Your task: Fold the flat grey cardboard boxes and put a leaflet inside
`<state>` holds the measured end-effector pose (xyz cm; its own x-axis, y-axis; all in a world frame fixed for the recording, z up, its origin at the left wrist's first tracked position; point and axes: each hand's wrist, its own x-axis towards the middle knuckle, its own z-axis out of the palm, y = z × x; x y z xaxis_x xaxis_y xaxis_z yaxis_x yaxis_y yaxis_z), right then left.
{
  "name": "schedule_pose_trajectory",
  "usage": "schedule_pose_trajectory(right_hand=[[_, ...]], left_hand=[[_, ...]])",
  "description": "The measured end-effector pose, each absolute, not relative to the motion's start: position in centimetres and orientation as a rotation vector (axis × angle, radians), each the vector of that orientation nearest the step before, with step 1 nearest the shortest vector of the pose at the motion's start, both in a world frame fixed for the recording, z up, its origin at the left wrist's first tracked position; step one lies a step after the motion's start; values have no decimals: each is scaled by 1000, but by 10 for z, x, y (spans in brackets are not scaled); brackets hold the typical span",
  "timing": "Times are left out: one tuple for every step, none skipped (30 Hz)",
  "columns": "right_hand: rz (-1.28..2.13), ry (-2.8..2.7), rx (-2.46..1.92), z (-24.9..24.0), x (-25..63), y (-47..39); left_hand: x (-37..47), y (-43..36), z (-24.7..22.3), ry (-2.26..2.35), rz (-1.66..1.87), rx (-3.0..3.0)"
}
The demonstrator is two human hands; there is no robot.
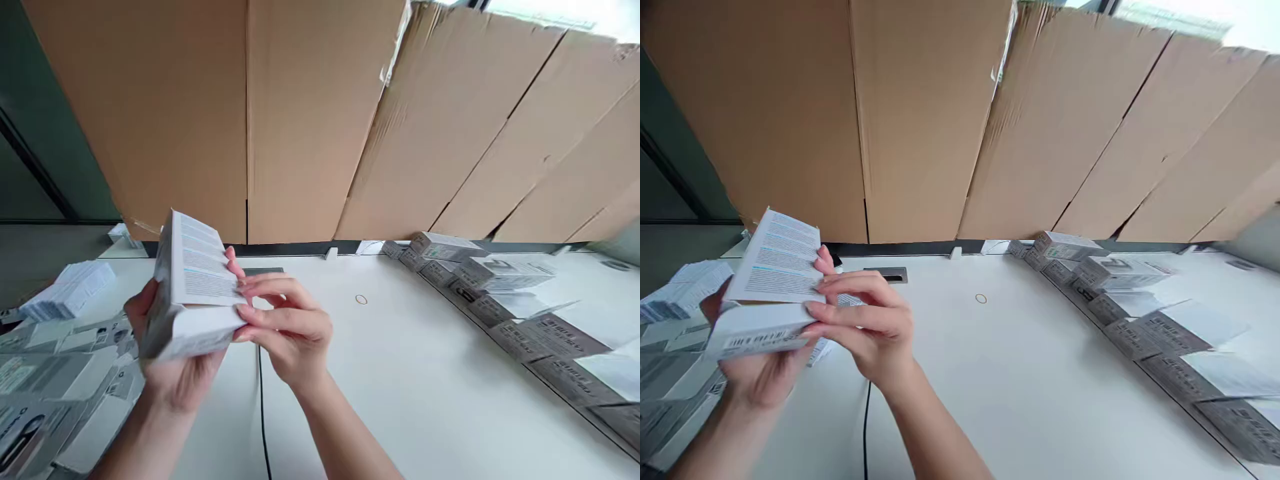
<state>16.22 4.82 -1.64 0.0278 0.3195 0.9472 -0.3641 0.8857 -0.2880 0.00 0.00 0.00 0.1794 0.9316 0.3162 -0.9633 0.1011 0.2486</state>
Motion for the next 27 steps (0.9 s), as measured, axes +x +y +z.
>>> schedule_pose_trajectory(right_hand=[[558,-1435,4,-14,164,46],[585,-1423,-28,-12,166,44],[606,-1414,-57,-11,167,42],[623,-1408,-83,-9,169,40],[642,-1398,-110,-8,170,38],[650,-1399,-134,-7,170,37],[643,-1407,-154,-6,170,35],[629,-1419,-175,-5,170,33],[615,-1431,-201,-4,168,31],[606,-1440,-225,-2,167,28],[603,-1442,-247,-1,165,25],[607,-1439,-263,1,163,22],[619,-1433,-272,3,162,18],[638,-1423,-279,5,161,15],[665,-1407,-286,7,160,12],[703,-1387,-296,8,159,9],[746,-1365,-306,9,158,6],[788,-1344,-315,10,158,4],[827,-1321,-324,10,158,3],[860,-1297,-331,10,158,3],[892,-1276,-339,9,158,4],[923,-1259,-350,8,160,6],[952,-1248,-360,7,162,10],[976,-1247,-362,7,165,15],[992,-1261,-355,6,168,20],[1000,-1289,-334,5,172,26],[996,-1326,-301,5,176,31]], left_hand=[[3,0,0,-83,1389,460],[5,0,0,-71,1387,476],[8,0,0,-51,1396,490],[10,0,1,-24,1415,502],[12,0,2,12,1450,508],[14,0,3,58,1496,512],[17,0,4,109,1545,523],[19,-1,6,164,1592,537],[21,-1,7,223,1632,547],[24,-1,8,283,1670,554],[26,-2,9,341,1701,558],[28,-2,10,394,1719,561],[30,-2,10,438,1729,567],[31,-2,10,472,1735,577],[33,-3,10,498,1737,592],[33,-3,10,517,1739,611],[34,-3,10,532,1743,628],[34,-4,10,543,1747,642],[34,-4,9,547,1745,651],[34,-4,9,545,1735,653],[33,-4,9,537,1726,650],[33,-4,9,525,1717,644],[31,-4,9,513,1703,641],[30,-4,9,501,1687,641],[28,-3,9,485,1667,645],[27,-3,10,467,1642,649],[25,-2,10,448,1616,650]])
